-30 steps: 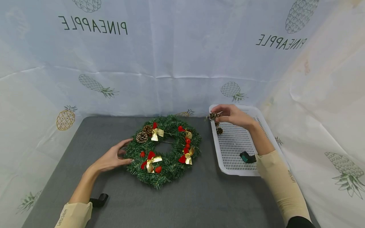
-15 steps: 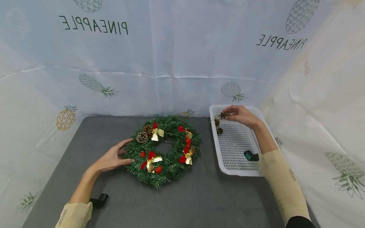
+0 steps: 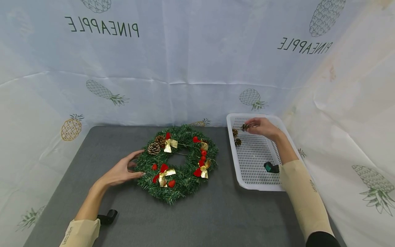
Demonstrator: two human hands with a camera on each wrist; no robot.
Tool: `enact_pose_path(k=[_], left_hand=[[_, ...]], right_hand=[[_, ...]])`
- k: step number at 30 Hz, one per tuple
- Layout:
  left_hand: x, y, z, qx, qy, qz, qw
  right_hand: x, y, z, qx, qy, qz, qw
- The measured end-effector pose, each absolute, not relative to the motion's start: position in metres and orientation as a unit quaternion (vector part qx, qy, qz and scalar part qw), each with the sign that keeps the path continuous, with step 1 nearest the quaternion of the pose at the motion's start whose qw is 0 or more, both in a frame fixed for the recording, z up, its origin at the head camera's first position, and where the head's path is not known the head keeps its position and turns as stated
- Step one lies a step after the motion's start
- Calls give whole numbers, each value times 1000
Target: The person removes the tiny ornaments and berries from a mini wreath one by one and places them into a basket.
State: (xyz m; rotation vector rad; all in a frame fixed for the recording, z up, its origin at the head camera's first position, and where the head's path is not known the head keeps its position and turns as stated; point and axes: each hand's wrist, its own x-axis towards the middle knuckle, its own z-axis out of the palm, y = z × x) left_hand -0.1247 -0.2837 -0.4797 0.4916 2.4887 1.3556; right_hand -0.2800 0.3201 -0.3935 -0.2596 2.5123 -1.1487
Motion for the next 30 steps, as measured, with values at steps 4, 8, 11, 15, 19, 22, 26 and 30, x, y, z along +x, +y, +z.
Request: enact_pose_path(k=[4,8,11,15,19,22,26,30], left_hand=[[-125,-283,-480,170,858,466,132],[-125,-283,-480,172,859,465,130],[-125,-283,-480,173,858,466,129],[-125,-283,-480,174,858,466,129],[-126,-283,-481,175,858,466,129],[-126,-283,-480,174,857,467,129],[-125,-283,-480,172,857,467,129],[-125,-283,-480,171,859,466,129]], right_hand=[[-281,324,-400,-82,890,-407,188],[-280,326,-403,-78,889,-405,197],[-281,328,-407,-76,886,-409,204],[-285,334,-415,-64,883,-417,206],[-286,335,-423,-43,884,-415,209],[-286,333,-427,-35,889,-403,212],[-286,332,-430,-27,898,-382,217],[-285,330,-431,-19,898,-376,227]])
